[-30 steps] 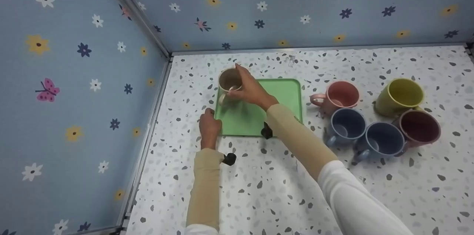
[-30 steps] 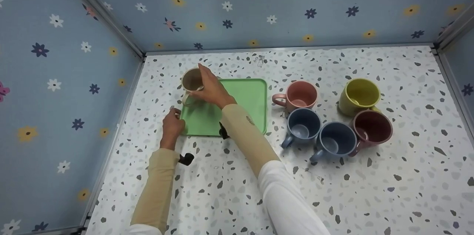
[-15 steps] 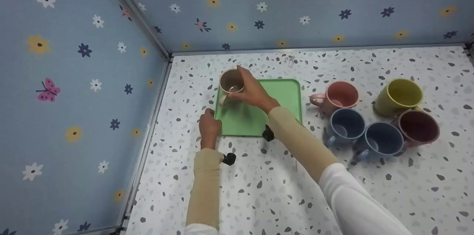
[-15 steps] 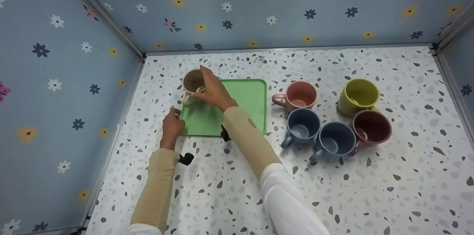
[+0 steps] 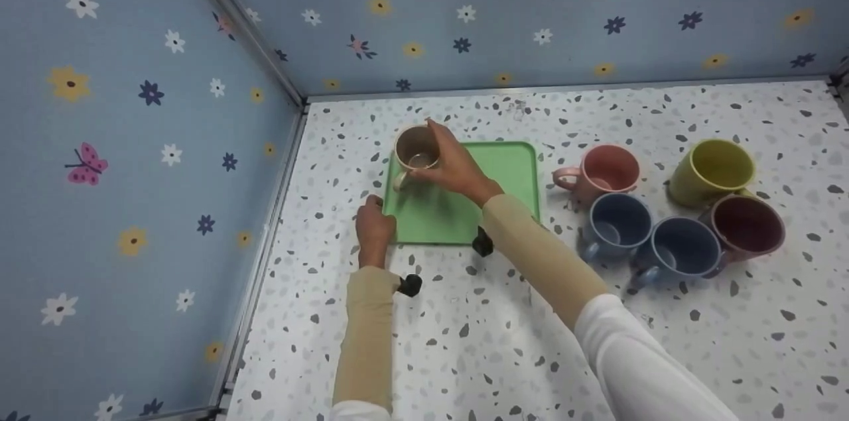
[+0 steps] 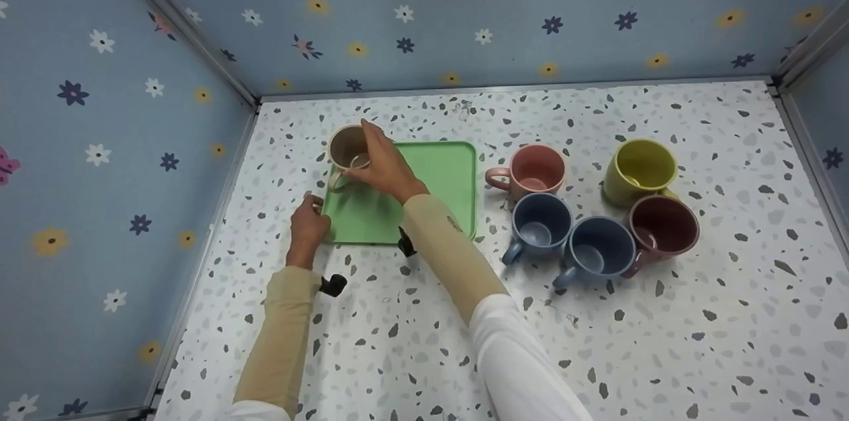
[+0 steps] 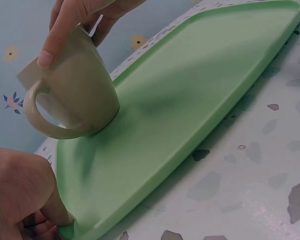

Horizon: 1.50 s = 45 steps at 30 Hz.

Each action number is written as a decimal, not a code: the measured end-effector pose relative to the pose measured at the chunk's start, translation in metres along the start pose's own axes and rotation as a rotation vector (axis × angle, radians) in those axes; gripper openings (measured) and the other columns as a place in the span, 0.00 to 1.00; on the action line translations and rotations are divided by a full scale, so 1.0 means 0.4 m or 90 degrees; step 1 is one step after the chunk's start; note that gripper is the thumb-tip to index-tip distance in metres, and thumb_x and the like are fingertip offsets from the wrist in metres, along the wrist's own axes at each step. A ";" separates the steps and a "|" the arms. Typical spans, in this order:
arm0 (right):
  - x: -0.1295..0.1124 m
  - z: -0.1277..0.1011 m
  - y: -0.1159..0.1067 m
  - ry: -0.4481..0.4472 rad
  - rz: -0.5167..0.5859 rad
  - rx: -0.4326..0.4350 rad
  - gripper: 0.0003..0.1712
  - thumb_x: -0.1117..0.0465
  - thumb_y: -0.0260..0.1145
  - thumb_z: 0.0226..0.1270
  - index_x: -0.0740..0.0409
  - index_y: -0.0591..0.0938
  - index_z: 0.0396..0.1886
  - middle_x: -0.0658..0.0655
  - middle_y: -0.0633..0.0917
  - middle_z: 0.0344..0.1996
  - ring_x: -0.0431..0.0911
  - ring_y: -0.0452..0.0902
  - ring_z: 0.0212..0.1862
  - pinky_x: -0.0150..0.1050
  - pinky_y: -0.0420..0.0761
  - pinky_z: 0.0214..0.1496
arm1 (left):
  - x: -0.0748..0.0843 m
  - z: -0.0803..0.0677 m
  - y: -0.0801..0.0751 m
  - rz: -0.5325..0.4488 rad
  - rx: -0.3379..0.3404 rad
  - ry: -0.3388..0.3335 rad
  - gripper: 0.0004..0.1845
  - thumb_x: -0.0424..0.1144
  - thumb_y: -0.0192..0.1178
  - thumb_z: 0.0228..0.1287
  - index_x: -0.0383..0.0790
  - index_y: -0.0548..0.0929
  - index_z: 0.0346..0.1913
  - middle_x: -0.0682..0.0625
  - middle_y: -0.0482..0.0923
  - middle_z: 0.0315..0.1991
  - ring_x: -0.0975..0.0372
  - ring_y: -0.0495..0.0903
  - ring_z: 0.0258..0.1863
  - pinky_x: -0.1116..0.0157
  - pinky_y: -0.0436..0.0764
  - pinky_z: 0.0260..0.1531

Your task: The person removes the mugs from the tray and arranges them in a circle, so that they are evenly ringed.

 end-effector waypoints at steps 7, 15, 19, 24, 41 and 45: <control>0.008 -0.007 0.002 -0.014 0.002 0.039 0.59 0.46 0.74 0.52 0.57 0.51 0.76 0.56 0.58 0.74 0.50 0.56 0.73 0.46 0.59 0.72 | -0.004 0.000 0.006 0.009 0.008 0.001 0.21 0.28 0.51 0.54 0.32 0.74 0.54 0.34 0.78 0.47 0.45 0.77 0.47 0.51 0.74 0.50; 0.005 -0.013 -0.007 -0.002 -0.010 0.067 0.59 0.45 0.75 0.50 0.57 0.53 0.75 0.57 0.59 0.73 0.49 0.57 0.73 0.44 0.59 0.72 | -0.001 0.002 0.010 0.014 0.009 0.008 0.21 0.28 0.51 0.54 0.33 0.74 0.54 0.35 0.78 0.47 0.45 0.77 0.47 0.52 0.74 0.50; 0.007 -0.016 -0.016 0.008 -0.006 0.081 0.58 0.45 0.75 0.50 0.55 0.54 0.75 0.56 0.61 0.73 0.48 0.58 0.72 0.44 0.60 0.72 | 0.002 0.002 0.009 0.009 0.006 0.006 0.21 0.28 0.51 0.55 0.33 0.74 0.55 0.35 0.78 0.48 0.45 0.77 0.47 0.52 0.74 0.50; 0.010 -0.019 -0.024 0.008 -0.012 0.097 0.56 0.45 0.75 0.49 0.53 0.57 0.74 0.55 0.64 0.71 0.48 0.61 0.70 0.44 0.63 0.70 | 0.005 0.001 0.006 0.013 0.014 0.009 0.21 0.28 0.52 0.54 0.32 0.74 0.54 0.34 0.78 0.48 0.45 0.77 0.49 0.51 0.74 0.51; 0.008 -0.025 -0.058 -0.002 -0.038 0.143 0.54 0.41 0.75 0.47 0.54 0.61 0.72 0.56 0.68 0.68 0.49 0.65 0.67 0.46 0.66 0.67 | 0.002 0.002 0.001 0.002 0.002 0.003 0.21 0.28 0.51 0.55 0.32 0.74 0.55 0.35 0.77 0.46 0.45 0.76 0.46 0.52 0.74 0.50; 0.015 -0.028 -0.069 -0.002 -0.036 0.153 0.53 0.42 0.75 0.48 0.55 0.62 0.71 0.56 0.68 0.67 0.49 0.66 0.66 0.47 0.67 0.66 | -0.002 0.003 0.002 0.002 0.003 0.010 0.21 0.27 0.50 0.55 0.32 0.74 0.55 0.34 0.78 0.46 0.45 0.77 0.46 0.51 0.74 0.49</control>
Point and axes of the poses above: each hand's wrist, its own z-axis towards the middle knuckle, its own y-axis out of the palm, x = y × z, the point moved 6 cm from there along z, towards the middle knuckle
